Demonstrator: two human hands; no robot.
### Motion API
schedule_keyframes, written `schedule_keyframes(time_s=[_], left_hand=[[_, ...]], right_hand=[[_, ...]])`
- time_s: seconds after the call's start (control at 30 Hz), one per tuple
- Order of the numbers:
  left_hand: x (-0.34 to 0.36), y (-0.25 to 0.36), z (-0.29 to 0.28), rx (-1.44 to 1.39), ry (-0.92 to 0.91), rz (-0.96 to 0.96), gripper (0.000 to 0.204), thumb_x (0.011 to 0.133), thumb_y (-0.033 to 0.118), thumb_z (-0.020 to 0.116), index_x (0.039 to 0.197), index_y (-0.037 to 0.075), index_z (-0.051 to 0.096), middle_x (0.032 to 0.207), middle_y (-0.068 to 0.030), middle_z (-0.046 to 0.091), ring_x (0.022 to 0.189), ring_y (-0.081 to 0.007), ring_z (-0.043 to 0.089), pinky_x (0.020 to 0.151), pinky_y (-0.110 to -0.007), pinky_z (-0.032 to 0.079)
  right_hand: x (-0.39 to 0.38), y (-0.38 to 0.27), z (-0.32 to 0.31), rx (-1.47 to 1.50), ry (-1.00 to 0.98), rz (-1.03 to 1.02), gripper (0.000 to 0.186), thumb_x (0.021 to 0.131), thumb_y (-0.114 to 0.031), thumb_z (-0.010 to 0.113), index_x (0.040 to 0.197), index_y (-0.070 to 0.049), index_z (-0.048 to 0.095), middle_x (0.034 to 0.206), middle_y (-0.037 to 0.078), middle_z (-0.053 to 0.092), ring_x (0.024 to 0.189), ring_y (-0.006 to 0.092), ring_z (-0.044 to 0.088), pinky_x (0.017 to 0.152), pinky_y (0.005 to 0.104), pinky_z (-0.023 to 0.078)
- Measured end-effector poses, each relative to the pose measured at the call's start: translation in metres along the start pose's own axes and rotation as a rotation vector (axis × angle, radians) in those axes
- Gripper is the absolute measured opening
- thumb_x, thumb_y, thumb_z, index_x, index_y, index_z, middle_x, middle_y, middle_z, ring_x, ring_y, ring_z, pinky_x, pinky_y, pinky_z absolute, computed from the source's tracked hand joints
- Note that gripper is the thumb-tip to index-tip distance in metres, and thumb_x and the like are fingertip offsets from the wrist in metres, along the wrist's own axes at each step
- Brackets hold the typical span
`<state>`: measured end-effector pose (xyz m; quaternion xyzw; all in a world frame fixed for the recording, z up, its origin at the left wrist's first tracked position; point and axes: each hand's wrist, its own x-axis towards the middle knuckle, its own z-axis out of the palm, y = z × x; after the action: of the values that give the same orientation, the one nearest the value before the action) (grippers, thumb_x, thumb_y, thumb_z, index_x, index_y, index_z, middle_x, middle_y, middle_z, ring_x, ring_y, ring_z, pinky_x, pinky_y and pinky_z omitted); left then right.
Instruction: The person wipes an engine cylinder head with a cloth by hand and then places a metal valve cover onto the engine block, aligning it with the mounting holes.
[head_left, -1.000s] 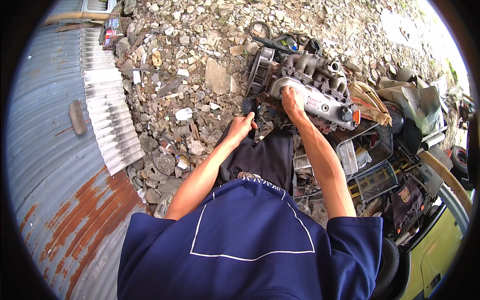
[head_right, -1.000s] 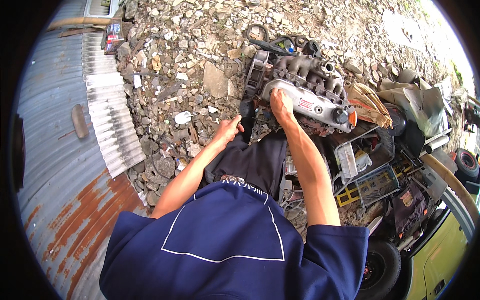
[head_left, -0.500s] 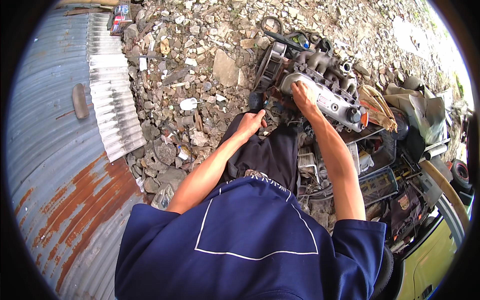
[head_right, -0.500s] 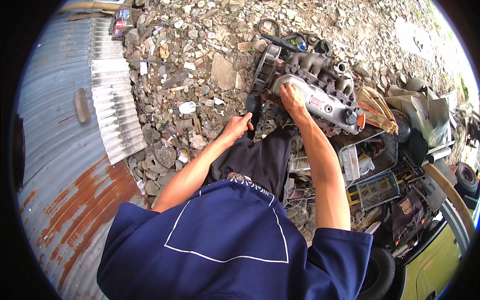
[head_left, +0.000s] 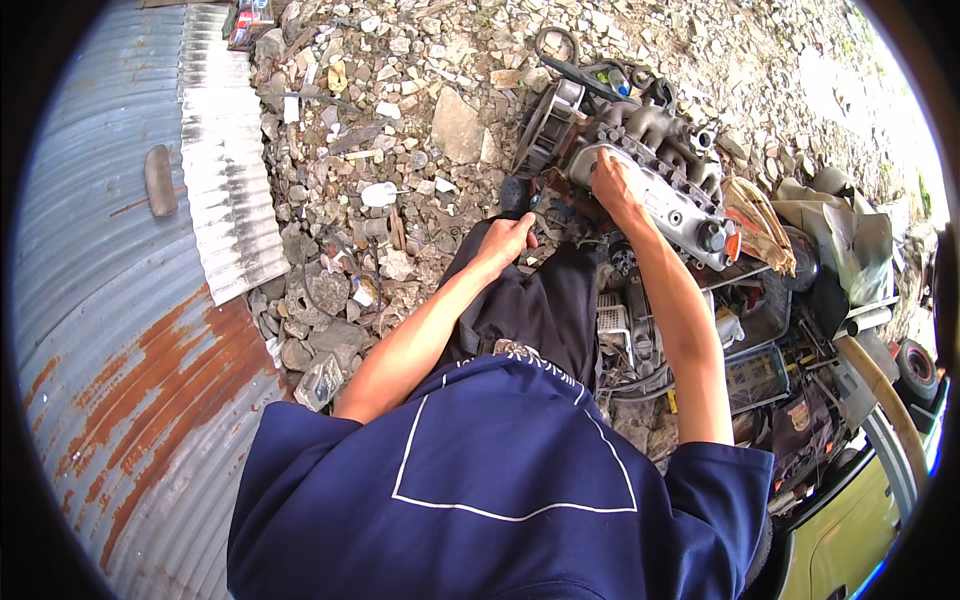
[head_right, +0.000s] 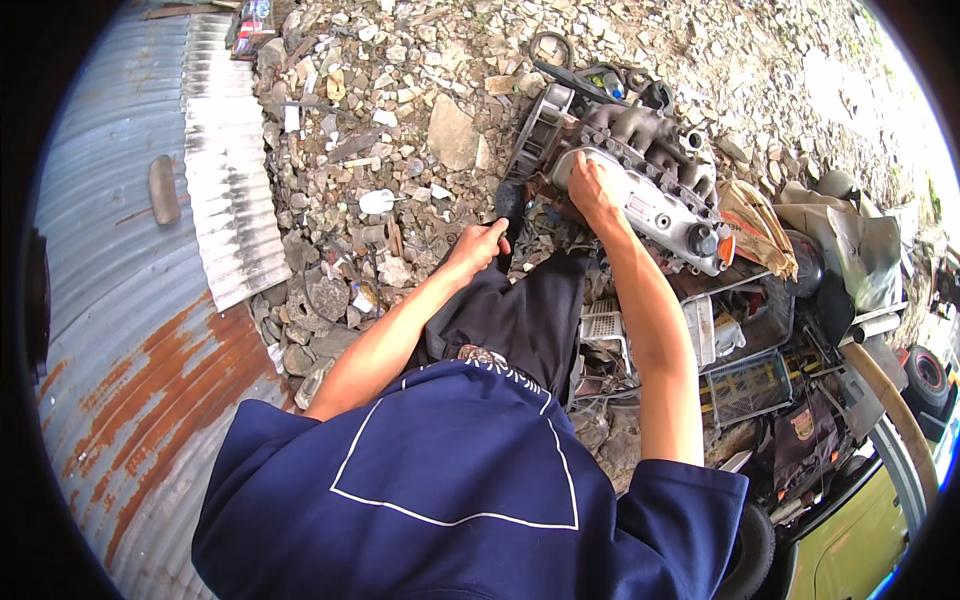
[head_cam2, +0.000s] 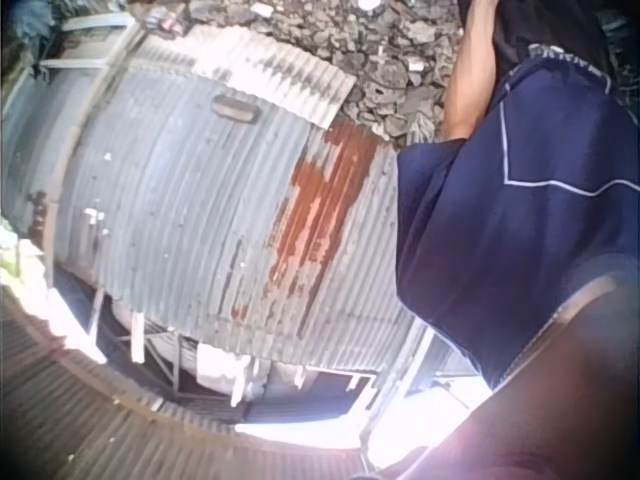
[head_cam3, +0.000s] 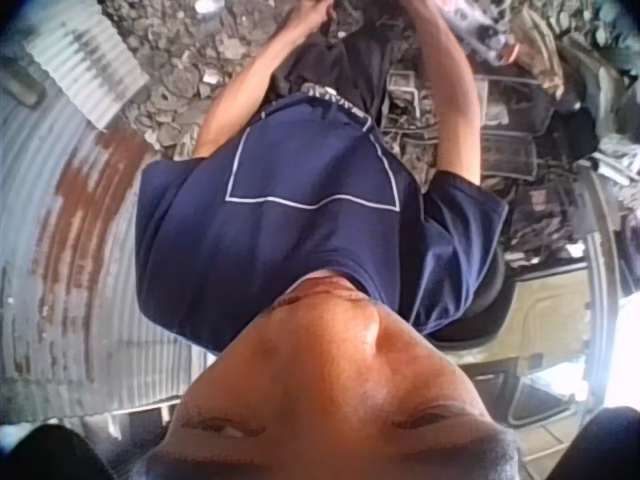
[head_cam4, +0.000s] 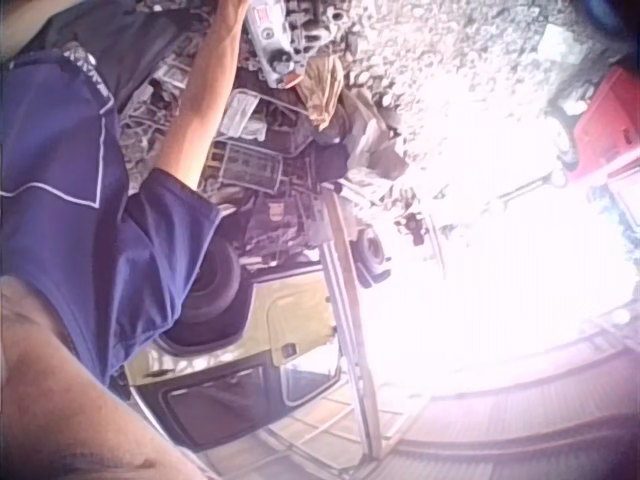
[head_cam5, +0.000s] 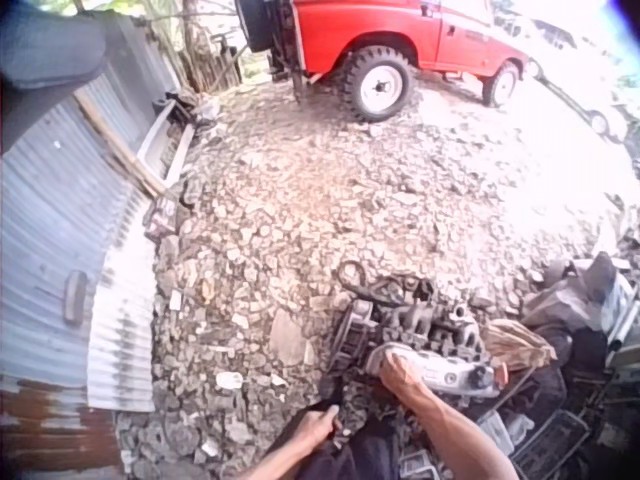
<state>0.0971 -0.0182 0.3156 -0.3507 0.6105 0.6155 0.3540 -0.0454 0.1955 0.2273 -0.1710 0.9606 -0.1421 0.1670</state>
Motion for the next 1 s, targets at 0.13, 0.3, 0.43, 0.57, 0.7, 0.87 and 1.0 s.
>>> schedule_keyframes(time_s=[0.13, 0.3, 0.43, 0.57, 0.7, 0.87, 1.0], left_hand=[[0.002, -0.001, -0.003, -0.057, -0.006, -0.012, 0.055, 0.098, 0.049, 0.052, 0.072, 0.003, 0.064, 0.054, 0.007, 0.038, 0.043, -0.0047, 0.029, 0.041, -0.025, 0.021], [0.002, 0.002, -0.002, -0.026, 0.011, -0.007, 0.054, 0.098, 0.049, 0.052, 0.072, 0.003, 0.064, 0.054, 0.0073, 0.038, 0.043, -0.0048, 0.029, 0.041, -0.024, 0.021], [0.001, 0.001, -0.002, -0.037, 0.009, -0.026, 0.054, 0.098, 0.049, 0.053, 0.072, 0.003, 0.064, 0.054, 0.0074, 0.038, 0.043, -0.0047, 0.029, 0.041, -0.024, 0.022], [0.0, 0.0, -0.003, -0.05, 0.0, -0.02, 0.054, 0.098, 0.048, 0.052, 0.072, 0.003, 0.064, 0.054, 0.0073, 0.038, 0.043, -0.0047, 0.029, 0.041, -0.024, 0.022], [-0.002, 0.005, 0.0, -0.032, -0.005, -0.011, 0.053, 0.099, 0.048, 0.052, 0.072, 0.003, 0.063, 0.054, 0.0076, 0.038, 0.043, -0.0045, 0.029, 0.041, -0.024, 0.022], [0.001, 0.006, 0.004, -0.007, -0.006, -0.007, 0.054, 0.099, 0.048, 0.052, 0.071, 0.003, 0.063, 0.054, 0.0077, 0.038, 0.043, -0.0044, 0.029, 0.041, -0.024, 0.022], [0.002, 0.002, 0.001, -0.029, -0.007, -0.024, 0.053, 0.099, 0.048, 0.052, 0.071, 0.004, 0.063, 0.053, 0.0078, 0.037, 0.042, -0.0044, 0.029, 0.04, -0.024, 0.022]], right_hand=[[-0.011, 0.001, 0.005, 0.004, -0.004, -0.031, 0.029, 0.084, -0.012, 0.058, 0.109, 0.002, 0.053, 0.096, 0.027, 0.063, 0.087, 0.0453, 0.063, 0.076, 0.0534, 0.051], [-0.018, 0.006, 0.012, 0.048, 0.08, -0.012, 0.026, 0.085, -0.01, 0.057, 0.108, 0.002, 0.055, 0.097, 0.025, 0.063, 0.089, 0.0445, 0.063, 0.077, 0.0537, 0.05], [-0.018, 0.006, 0.01, -0.152, 0.09, -0.074, 0.018, 0.088, -0.01, 0.051, 0.102, -0.001, 0.059, 0.094, 0.02, 0.065, 0.09, 0.0355, 0.067, 0.076, 0.0464, 0.054], [-0.018, -0.004, 0.004, -0.206, 0.059, -0.089, 0.016, 0.089, -0.007, 0.049, 0.099, 0.0, 0.06, 0.092, 0.02, 0.067, 0.086, 0.0345, 0.068, 0.074, 0.0447, 0.055], [-0.014, -0.006, 0.003, -0.238, 0.025, -0.054, 0.015, 0.088, -0.007, 0.051, 0.097, 0.0, 0.061, 0.087, 0.019, 0.067, 0.081, 0.0353, 0.069, 0.071, 0.0451, 0.056], [-0.015, 0.001, 0.005, -0.187, 0.035, -0.081, 0.017, 0.088, -0.008, 0.051, 0.099, -0.002, 0.061, 0.086, 0.021, 0.066, 0.082, 0.0374, 0.068, 0.071, 0.0481, 0.054], [-0.016, -0.007, -0.008, -0.182, 0.013, -0.147, 0.016, 0.087, -0.008, 0.051, 0.1, -0.005, 0.06, 0.085, 0.02, 0.062, 0.082, 0.0383, 0.066, 0.069, 0.0507, 0.051]])
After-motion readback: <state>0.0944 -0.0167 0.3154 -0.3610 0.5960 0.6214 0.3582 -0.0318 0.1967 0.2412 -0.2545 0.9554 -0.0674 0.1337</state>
